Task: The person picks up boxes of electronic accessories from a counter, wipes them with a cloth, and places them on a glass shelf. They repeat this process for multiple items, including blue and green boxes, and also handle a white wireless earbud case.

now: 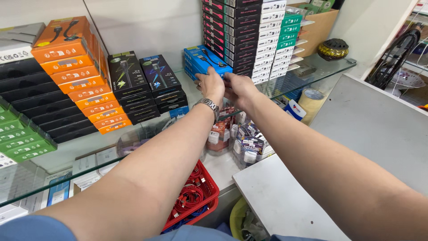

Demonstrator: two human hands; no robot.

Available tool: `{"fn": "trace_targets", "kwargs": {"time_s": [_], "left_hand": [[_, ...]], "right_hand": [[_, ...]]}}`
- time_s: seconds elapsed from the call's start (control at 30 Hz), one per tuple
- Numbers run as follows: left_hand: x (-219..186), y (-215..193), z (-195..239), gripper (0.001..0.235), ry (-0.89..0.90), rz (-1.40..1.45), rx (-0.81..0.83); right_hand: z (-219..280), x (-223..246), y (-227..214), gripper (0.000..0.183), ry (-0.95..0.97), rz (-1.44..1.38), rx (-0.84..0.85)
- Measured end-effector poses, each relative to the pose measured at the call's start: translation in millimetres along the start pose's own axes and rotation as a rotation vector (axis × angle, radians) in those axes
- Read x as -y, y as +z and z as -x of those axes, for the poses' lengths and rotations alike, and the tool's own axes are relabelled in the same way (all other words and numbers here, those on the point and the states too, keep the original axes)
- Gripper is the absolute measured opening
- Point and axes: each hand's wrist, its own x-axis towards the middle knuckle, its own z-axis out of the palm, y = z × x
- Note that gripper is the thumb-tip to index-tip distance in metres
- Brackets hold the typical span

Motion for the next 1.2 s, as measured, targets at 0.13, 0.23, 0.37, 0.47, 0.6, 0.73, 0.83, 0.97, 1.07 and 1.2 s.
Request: {"fn": "trace_targets", "kwargs": {"time_s": [0.13, 0.23, 0.37, 0.47, 0.6, 0.73, 0.83, 0.97, 1.07, 1.2], "left_hand": [[-6, -10, 1, 0.075, 0.026, 0.036, 0.044], [-8, -30, -6, 0.074, -0.063, 0.081, 0.107], [0, -35, -24, 0.081, -0.005, 0.133, 0.016], [8, -26, -49, 0.085, 0.068, 0.058, -0.029], [10, -18, -84, 0.081, 0.021, 0.466, 0.222], [5, -17, -87, 0.082, -0.054, 0.401, 0.216], [2, -10, -60, 0.080, 0.041, 0.239, 0.057], [1, -9, 4, 0.077, 0.248, 0.168, -0.153], [8, -20, 68, 0.064, 0.274, 0.133, -0.180], [8, -39, 140, 0.045, 0.316, 0.069, -0.132]], "right_hand": [[-6, 7, -2, 0.022, 0.065, 0.005, 0.056], [0, 6, -5, 0.025, 0.133, 0.011, 0.041], [13, 4, -9, 0.033, 0.140, 0.012, 0.021], [19, 2, -11, 0.040, 0.154, -0.020, 0.012], [18, 4, -18, 0.044, 0.177, -0.023, 0.042], [15, 3, -18, 0.044, 0.188, 0.053, 0.019], [16, 4, -23, 0.039, 0.175, 0.063, -0.007], [20, 5, -25, 0.032, 0.114, 0.022, -0.031], [37, 7, -32, 0.029, 0.028, 0.097, -0.075], [79, 6, -42, 0.026, -0.094, 0.174, -0.103]]}}
